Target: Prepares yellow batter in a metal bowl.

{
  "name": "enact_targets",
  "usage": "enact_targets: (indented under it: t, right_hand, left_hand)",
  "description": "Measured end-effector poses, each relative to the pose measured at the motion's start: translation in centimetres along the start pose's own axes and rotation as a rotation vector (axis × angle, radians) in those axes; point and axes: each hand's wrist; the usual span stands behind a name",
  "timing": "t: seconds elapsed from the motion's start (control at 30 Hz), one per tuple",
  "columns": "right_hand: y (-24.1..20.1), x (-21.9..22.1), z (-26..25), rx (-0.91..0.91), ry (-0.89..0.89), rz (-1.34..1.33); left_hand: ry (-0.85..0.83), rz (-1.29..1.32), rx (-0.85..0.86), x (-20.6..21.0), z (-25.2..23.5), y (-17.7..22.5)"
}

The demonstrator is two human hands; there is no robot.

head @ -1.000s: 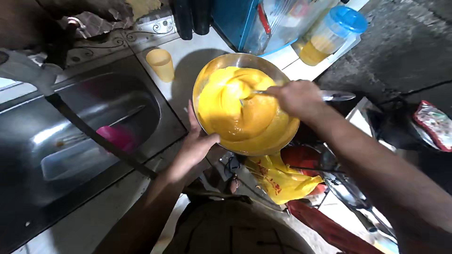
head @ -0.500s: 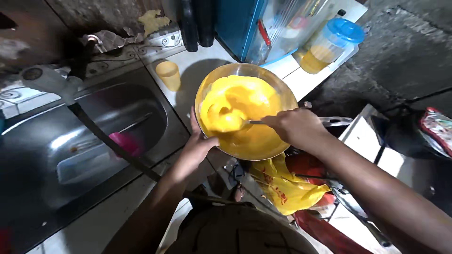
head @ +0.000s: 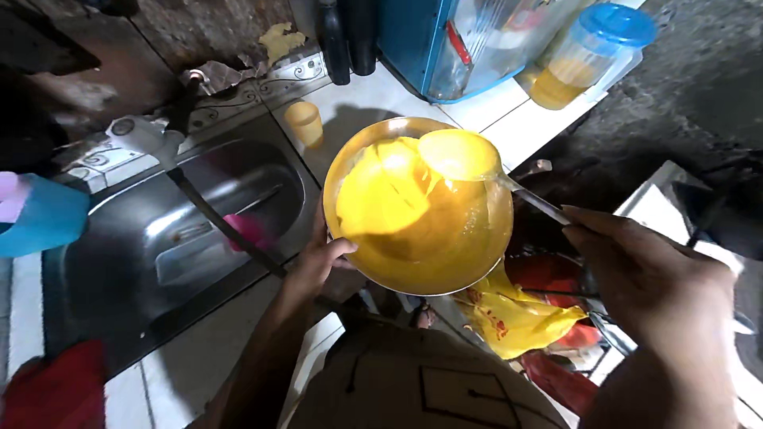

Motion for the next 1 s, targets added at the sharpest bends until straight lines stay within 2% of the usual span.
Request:
enact_targets:
  t: [0.17, 0.43, 0.6, 0.77, 0.83, 0.93, 1.0]
  right_hand:
    - [-0.6, 0.8, 0.4, -0.034, 0.02, -0.022]
    - [-1.4, 1.4, 0.7, -0.071, 0.01, -0.037]
    - [-2.8, 2.0, -1.6, -0.179, -0.231, 0.139]
    - [-7.1, 5.8, -6.1, 0.111, -0.702, 0.498]
    - [-7.8, 7.6, -5.9, 0.039, -0.815, 0.44]
    - [-6.3, 6.1, -6.4, -0.096, -0.995, 0.327]
    - [-5.3, 4.9, -8.1, -0.023, -1.035, 0.479]
  left_hand:
    - [0.081, 0.092, 0.095, 0.6, 0.3, -2.1]
    - [0.088, 0.109, 0.09, 0.7, 1.0, -2.1]
    - [-0.061, 0.179, 0.105, 1.5, 2.3, -2.3]
    - [-0.061, 0.281, 0.132, 2.3, 2.2, -2.8]
    - [-0.05, 0.283, 0.138, 2.5, 2.2, -2.7]
    - [-0.049, 0.278, 0.135, 2.5, 2.2, -2.4]
    - [-0.042, 0.285, 0.118, 2.6, 2.4, -2.3]
Point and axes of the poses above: each hand's wrist, its own z-axis away from the middle knuckle, its own x-axis out of the palm, y = z × x, and after that the axes turned 6 degrees about x, right-handed
